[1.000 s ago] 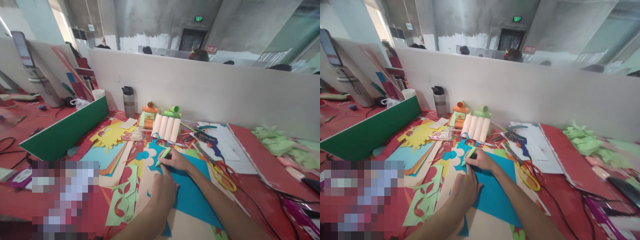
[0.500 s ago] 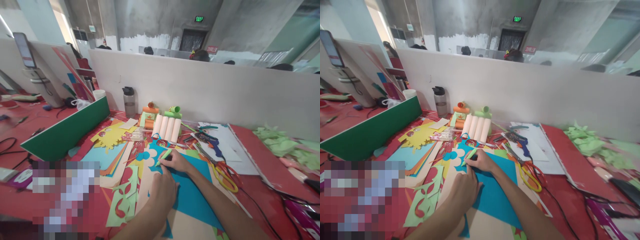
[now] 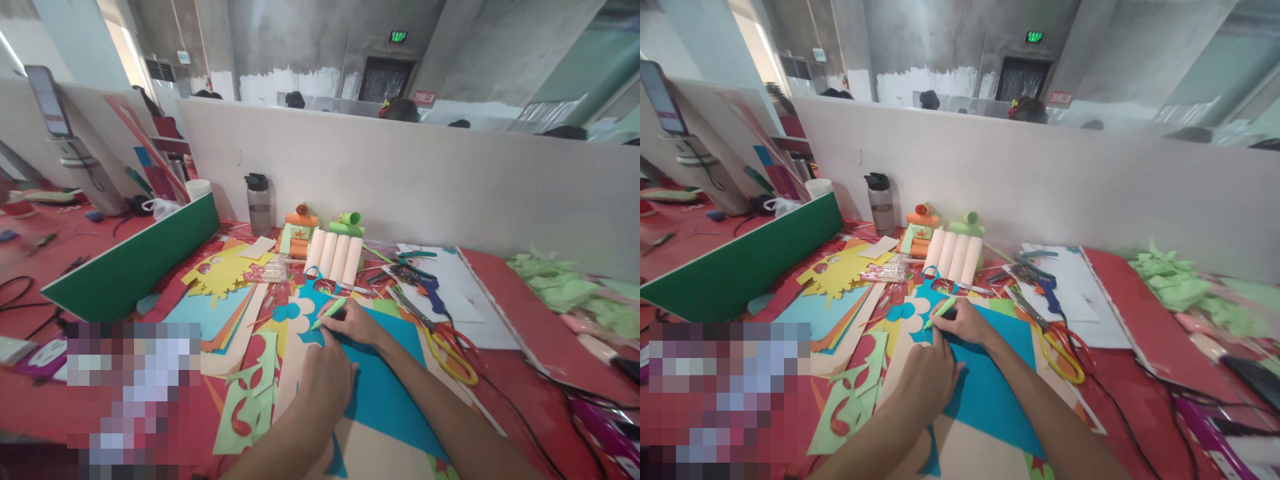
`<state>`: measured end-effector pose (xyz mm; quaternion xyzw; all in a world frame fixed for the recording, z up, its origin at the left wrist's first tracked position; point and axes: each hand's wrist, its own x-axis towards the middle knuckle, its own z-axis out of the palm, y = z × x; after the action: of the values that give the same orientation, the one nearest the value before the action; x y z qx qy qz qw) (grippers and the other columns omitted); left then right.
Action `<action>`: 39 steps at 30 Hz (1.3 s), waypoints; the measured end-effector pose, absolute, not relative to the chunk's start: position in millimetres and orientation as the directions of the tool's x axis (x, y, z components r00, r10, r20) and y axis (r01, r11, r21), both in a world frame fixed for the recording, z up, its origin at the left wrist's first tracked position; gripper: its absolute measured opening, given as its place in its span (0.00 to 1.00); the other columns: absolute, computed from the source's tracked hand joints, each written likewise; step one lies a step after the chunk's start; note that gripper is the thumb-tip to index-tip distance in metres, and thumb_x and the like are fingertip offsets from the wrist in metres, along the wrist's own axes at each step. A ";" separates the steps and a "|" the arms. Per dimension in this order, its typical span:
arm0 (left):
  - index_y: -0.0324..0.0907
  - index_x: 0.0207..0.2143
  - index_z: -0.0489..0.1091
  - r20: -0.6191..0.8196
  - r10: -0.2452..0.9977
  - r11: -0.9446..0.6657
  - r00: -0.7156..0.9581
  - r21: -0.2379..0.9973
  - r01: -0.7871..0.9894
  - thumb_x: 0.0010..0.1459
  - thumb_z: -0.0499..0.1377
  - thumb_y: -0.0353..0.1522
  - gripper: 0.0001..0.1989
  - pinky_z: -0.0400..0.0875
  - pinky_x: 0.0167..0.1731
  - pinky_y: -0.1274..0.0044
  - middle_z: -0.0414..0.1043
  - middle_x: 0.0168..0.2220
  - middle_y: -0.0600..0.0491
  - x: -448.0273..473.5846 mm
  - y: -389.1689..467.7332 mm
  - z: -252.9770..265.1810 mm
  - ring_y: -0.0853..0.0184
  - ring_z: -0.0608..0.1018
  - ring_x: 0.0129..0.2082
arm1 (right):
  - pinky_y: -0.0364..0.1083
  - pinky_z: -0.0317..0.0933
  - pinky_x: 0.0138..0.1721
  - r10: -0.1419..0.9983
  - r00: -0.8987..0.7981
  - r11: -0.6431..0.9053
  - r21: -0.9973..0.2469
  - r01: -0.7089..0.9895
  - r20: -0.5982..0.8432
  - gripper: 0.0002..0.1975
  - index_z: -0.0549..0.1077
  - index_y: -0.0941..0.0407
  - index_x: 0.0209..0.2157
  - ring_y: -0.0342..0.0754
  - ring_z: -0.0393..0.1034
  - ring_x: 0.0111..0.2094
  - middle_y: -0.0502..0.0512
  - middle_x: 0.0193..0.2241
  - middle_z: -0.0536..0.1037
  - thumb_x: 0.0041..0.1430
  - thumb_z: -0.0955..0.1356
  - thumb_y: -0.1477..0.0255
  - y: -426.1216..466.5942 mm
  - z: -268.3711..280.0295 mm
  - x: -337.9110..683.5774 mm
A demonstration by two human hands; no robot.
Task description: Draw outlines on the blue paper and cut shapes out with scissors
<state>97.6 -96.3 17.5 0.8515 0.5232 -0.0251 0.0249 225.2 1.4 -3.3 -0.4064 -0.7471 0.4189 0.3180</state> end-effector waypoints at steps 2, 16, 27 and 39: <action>0.27 0.58 0.72 -0.053 0.888 -0.457 0.458 0.023 0.889 0.69 0.50 0.38 0.26 0.68 0.31 0.68 0.71 0.55 0.22 97.0 -95.8 14.7 0.53 0.79 0.34 | 0.42 0.68 0.30 0.881 -0.456 0.306 -0.888 0.342 0.128 0.12 0.82 0.58 0.34 0.46 0.74 0.28 0.56 0.32 0.83 0.60 0.72 0.63 1.1 -3.0 224.8; 0.27 0.60 0.69 -0.161 0.879 -0.461 0.449 -0.042 0.886 0.71 0.48 0.39 0.27 0.70 0.31 0.69 0.69 0.58 0.24 97.1 -94.7 27.9 0.54 0.81 0.36 | 0.40 0.61 0.21 0.898 -0.425 0.278 -0.898 0.340 0.118 0.13 0.80 0.59 0.33 0.41 0.67 0.20 0.54 0.29 0.80 0.60 0.71 0.63 1.9 -4.9 223.4; 0.26 0.62 0.67 -0.200 0.876 -0.439 0.439 0.049 0.897 0.71 0.47 0.38 0.28 0.75 0.34 0.67 0.64 0.62 0.23 92.0 -92.1 38.9 0.51 0.82 0.41 | 0.39 0.58 0.17 0.921 -0.375 0.233 -0.917 0.323 0.101 0.12 0.77 0.58 0.31 0.39 0.64 0.16 0.50 0.24 0.76 0.62 0.70 0.64 1.8 -8.1 224.9; 0.28 0.64 0.65 -0.216 0.880 -0.429 0.424 0.023 0.903 0.71 0.45 0.37 0.27 0.75 0.37 0.66 0.59 0.65 0.25 91.1 -91.1 32.3 0.50 0.82 0.42 | 0.38 0.57 0.15 0.935 -0.342 0.218 -0.919 0.329 0.099 0.09 0.75 0.58 0.29 0.38 0.64 0.14 0.49 0.25 0.76 0.61 0.69 0.67 0.5 -5.2 222.5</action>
<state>91.1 -91.1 32.3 0.8410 0.5299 -0.0857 0.0679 222.5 0.5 -5.2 -0.4534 -0.6966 0.4309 0.3514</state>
